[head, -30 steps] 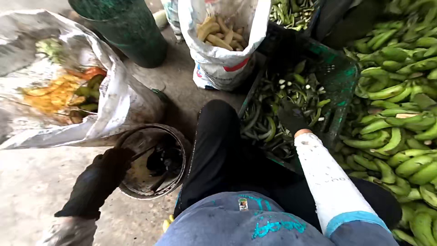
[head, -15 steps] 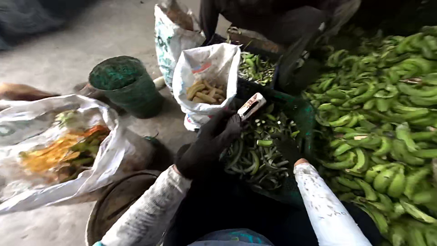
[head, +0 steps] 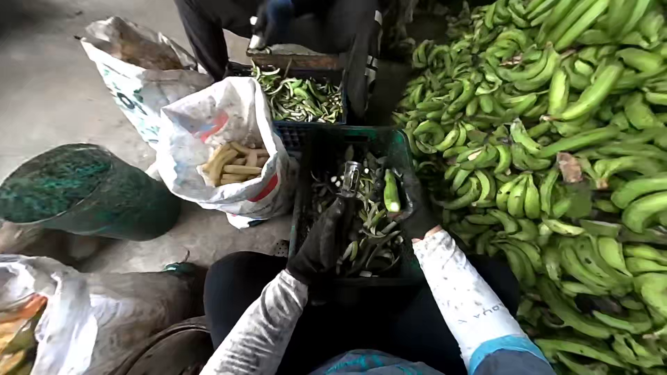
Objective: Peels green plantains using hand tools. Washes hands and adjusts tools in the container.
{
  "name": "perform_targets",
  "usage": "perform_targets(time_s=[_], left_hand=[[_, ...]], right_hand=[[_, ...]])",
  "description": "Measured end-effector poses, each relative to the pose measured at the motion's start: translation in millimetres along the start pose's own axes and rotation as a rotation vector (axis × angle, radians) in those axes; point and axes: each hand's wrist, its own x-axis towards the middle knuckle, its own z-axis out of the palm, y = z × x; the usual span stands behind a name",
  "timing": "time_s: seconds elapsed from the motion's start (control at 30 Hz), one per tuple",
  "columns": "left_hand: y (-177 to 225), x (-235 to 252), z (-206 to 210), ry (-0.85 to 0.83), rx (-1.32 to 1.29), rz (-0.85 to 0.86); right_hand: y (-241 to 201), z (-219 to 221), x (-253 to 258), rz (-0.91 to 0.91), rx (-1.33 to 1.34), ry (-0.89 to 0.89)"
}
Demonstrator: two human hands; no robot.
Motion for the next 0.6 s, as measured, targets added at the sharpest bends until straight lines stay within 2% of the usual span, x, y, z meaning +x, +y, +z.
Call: perform_targets(time_s=[0.07,0.17,0.4,0.6], left_hand=[[-4.2,-8.4,8.7,-0.006,0.244,0.063],[-6.1,-17.8,20.2,-0.096,0.408,0.103],[-7.6,-25.6,39.9,-0.164,0.250,0.050],[-10.6,-29.3,44.9,-0.155,0.252,0.042]], right_hand=[[-6.9,2.1,0.8,-0.013,-0.011,0.009],[-15.5,3.2,9.8,-0.133,0.027,-0.018],[-17.4,-1.5,3.2,-0.321,-0.273,0.046],[-21.7,-2.6,4.0,-0.448,-0.361,0.083]])
